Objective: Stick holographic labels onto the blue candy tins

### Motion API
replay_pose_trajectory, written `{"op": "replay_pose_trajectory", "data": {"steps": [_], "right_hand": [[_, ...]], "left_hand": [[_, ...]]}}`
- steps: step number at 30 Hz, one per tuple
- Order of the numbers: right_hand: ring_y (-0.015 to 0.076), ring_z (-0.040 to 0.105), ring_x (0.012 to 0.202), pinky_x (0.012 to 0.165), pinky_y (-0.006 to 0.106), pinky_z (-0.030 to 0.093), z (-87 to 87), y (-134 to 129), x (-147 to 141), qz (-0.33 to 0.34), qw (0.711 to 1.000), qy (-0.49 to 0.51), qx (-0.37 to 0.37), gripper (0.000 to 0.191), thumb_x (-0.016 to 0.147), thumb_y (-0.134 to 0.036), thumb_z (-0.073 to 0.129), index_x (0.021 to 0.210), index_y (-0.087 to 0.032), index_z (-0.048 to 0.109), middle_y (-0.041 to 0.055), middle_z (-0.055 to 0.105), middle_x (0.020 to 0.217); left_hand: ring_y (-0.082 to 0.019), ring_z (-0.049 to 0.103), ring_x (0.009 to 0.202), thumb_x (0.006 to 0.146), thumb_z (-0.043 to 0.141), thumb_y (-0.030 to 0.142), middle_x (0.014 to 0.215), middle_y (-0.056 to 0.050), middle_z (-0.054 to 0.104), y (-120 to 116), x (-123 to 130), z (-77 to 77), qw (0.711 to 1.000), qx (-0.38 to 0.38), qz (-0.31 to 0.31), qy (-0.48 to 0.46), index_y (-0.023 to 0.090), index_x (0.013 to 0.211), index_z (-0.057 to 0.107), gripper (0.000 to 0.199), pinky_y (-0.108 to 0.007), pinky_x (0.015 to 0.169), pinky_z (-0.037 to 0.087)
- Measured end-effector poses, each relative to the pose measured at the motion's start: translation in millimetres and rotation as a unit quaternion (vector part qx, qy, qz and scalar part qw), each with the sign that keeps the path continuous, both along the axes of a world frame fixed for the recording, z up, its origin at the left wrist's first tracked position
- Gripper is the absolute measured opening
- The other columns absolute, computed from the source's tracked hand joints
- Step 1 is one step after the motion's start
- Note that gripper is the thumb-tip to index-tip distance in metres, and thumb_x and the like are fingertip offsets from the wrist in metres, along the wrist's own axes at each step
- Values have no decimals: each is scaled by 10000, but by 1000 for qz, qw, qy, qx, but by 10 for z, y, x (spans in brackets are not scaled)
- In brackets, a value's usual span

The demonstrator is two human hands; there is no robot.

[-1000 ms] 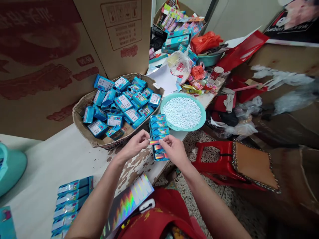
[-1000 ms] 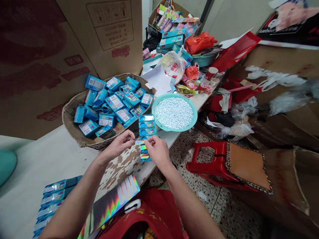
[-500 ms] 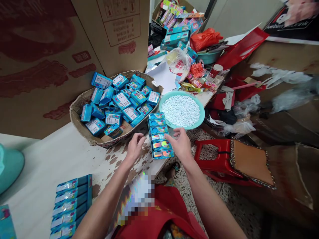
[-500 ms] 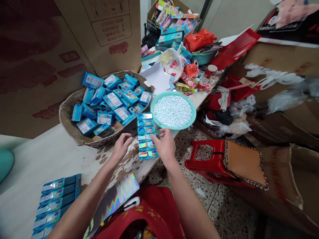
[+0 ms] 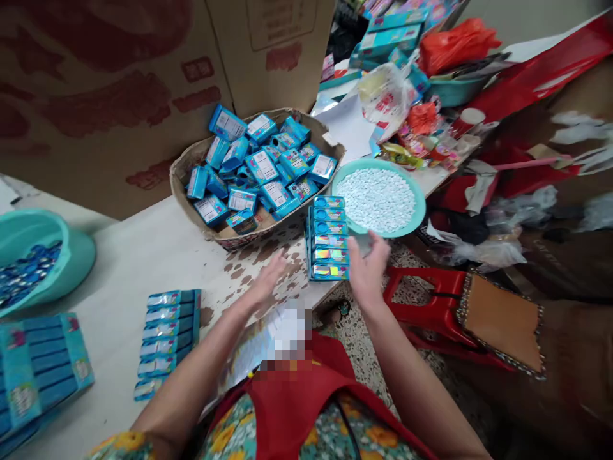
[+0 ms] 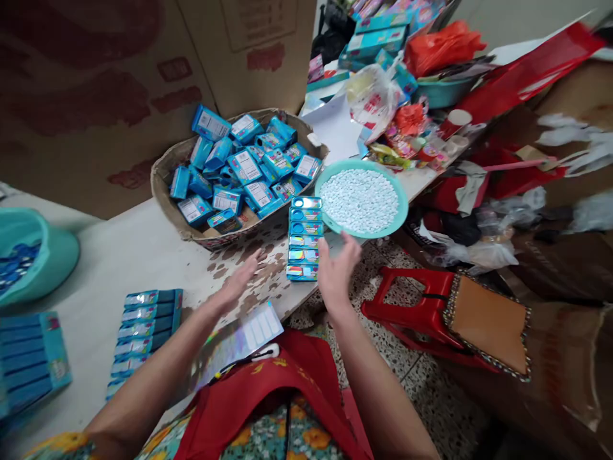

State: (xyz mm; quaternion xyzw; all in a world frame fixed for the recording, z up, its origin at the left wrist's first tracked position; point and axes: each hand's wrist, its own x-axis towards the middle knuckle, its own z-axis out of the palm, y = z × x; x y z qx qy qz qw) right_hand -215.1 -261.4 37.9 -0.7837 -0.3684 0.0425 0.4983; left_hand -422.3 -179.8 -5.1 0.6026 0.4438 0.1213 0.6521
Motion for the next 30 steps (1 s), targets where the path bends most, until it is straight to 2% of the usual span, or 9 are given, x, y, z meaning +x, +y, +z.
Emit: {"op": "replay_pose_trajectory", "data": {"steps": [2, 4, 6, 8, 13, 19, 24, 27, 30], "right_hand": [[248, 464, 1117, 922, 437, 414, 132, -203, -241, 30, 999, -28, 28, 413, 857, -360, 537, 1232, -212, 445, 122, 461, 1207], [222, 517, 1053, 895, 398, 447, 104, -327, -543, 186, 982, -13, 19, 287, 863, -280, 536, 1148, -252, 515, 84, 536, 1113], [201, 550, 1010, 883, 368, 468, -114, -346, -868, 361, 932, 31, -29, 208, 877, -228, 510, 1074, -260, 567, 66, 584, 1043], [195, 536, 1056, 919, 359, 460, -465, -295, -1156, 456, 885, 48, -84, 232, 877, -193, 506, 1092, -238, 581, 77, 589, 1085], [228, 467, 1166, 993, 407, 415, -1218, -211, -1497, 578, 793, -61, -184, 392, 836, -145, 557, 1224, -194, 523, 110, 530, 1246], [243, 385, 1278, 1033, 407, 383, -1514, -344, -1439, 637, 727, -132, -218, 487, 862, -109, 478, 1344, -148, 418, 133, 419, 1405], [243, 447, 1208, 966, 401, 418, -1385, -282, -1367, 630, 742, -114, -200, 219, 803, -152, 616, 1018, -186, 635, 110, 557, 1254], [208, 558, 964, 815, 330, 461, -1059, -193, -1330, 593, 778, -75, -193, 40, 797, -188, 643, 827, -183, 618, 81, 643, 946], [149, 561, 755, 691, 258, 437, -648, -142, -1236, 514, 836, 8, -195, 42, 832, -215, 599, 812, -194, 569, 13, 612, 783]], "left_hand": [[-283, 438, 1259, 794, 475, 615, 1387, -128, 468, -78, -501, -99, 998, -14, -21, 62, 191, 1343, 448, 694, -390, 998, 371], [-280, 564, 1076, 708, 620, 546, 1191, -118, 621, -238, -881, -220, 986, -32, -92, 136, 175, 1224, 557, 638, -346, 859, 442], [-236, 606, 850, 710, 625, 447, 925, -73, 682, -425, -1073, -352, 968, -8, -142, 205, 154, 1026, 644, 431, -306, 728, 440], [-189, 561, 701, 765, 531, 352, 724, -34, 636, -570, -1111, -471, 954, 50, -146, 256, 151, 819, 650, 240, -278, 656, 396], [-148, 460, 611, 776, 461, 318, 634, -15, 551, -588, -1105, -615, 948, 91, -117, 280, 162, 693, 598, 224, -251, 589, 308], [-113, 368, 566, 739, 461, 331, 553, 23, 430, -476, -1242, -692, 960, 27, -83, 266, 146, 615, 550, 241, -234, 528, 240], [-112, 394, 571, 726, 465, 304, 565, 23, 460, -449, -1232, -788, 962, 22, -80, 261, 142, 632, 571, 215, -231, 534, 260], [-132, 447, 605, 710, 507, 294, 575, 7, 505, -422, -1214, -805, 958, 36, -75, 273, 149, 623, 580, 184, -237, 574, 298], [-173, 521, 713, 742, 514, 324, 674, -28, 581, -392, -1145, -658, 954, 63, -51, 288, 157, 721, 609, 194, -262, 663, 357]]}}
